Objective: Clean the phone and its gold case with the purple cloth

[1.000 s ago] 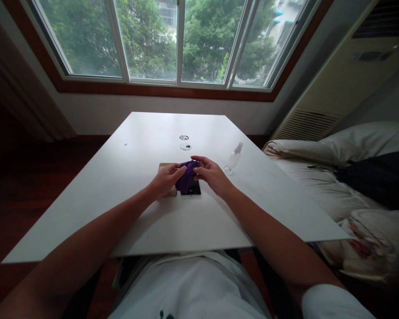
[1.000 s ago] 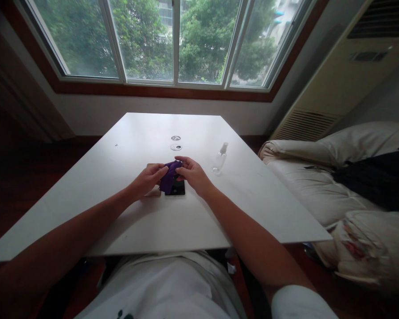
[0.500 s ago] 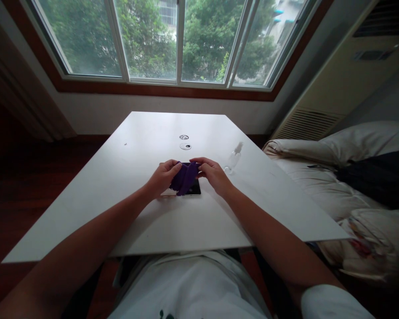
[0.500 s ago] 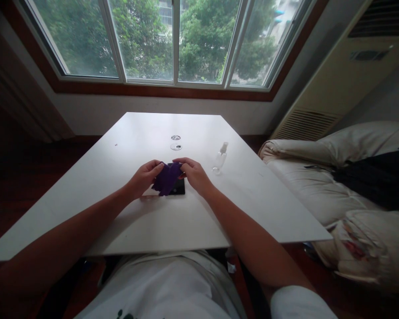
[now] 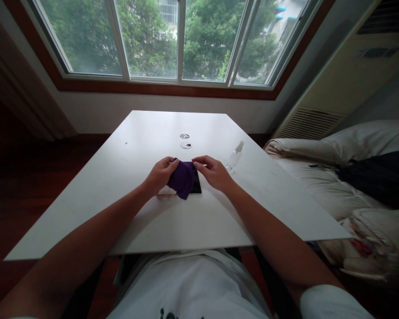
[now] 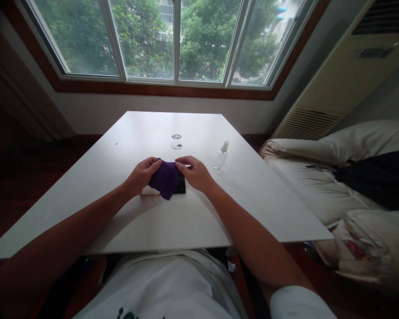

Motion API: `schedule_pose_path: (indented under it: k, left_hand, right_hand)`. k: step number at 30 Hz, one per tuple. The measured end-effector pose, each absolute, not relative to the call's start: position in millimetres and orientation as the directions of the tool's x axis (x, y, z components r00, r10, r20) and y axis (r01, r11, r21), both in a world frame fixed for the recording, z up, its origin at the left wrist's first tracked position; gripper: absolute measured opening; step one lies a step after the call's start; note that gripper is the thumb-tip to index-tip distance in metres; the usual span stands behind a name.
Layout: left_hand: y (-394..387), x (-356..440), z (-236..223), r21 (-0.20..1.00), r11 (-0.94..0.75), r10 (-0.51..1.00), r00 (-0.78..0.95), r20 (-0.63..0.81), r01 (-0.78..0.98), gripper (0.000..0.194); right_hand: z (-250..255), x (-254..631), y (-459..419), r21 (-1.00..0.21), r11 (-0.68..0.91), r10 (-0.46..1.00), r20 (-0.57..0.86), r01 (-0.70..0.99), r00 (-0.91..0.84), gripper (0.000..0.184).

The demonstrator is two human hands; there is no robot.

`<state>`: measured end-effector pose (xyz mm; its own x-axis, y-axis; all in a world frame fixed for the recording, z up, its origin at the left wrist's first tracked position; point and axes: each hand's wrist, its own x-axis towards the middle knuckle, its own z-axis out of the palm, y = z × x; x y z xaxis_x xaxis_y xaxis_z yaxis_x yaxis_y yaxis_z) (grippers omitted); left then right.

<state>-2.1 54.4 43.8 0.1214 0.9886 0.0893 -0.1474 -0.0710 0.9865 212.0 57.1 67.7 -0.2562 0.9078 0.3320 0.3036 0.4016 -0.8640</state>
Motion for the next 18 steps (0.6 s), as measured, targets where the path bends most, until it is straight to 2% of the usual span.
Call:
schedule_pose_path:
  k: [3, 8, 12, 16, 18]
  left_hand:
    - [50.2, -3.5, 46.7, 0.983, -0.117, 0.973, 0.180, 0.141, -0.139, 0.040]
    - [41.2, -4.9, 56.3, 0.982, -0.135, 0.934, 0.314, 0.170, -0.129, 0.039]
    - [41.6, -6.3, 60.0, 0.982, -0.081, 0.935, 0.328, 0.135, -0.173, 0.044]
    - [49.2, -9.6, 53.5, 0.989, 0.015, 0.905, 0.422, 0.048, -0.144, 0.056]
    - [53.7, -10.3, 48.9, 0.996, -0.007, 0.903, 0.427, 0.044, -0.088, 0.052]
  right_hand:
    - [68.8, 209.4, 54.1, -0.889, 0.368, 0.915, 0.294, 0.271, -0.277, 0.043]
    - [65.4, 202.0, 47.2, -0.928, 0.348, 0.856, 0.256, 0.135, -0.450, 0.065]
    - [68.2, 198.9, 42.3, -0.987, 0.150, 0.815, 0.154, -0.053, -0.558, 0.045]
    - [72.8, 202.2, 45.9, -0.986, 0.132, 0.915, 0.161, -0.101, -0.370, 0.032]
    - [72.7, 203.6, 51.7, -0.977, 0.161, 0.948, 0.193, -0.141, -0.255, 0.033]
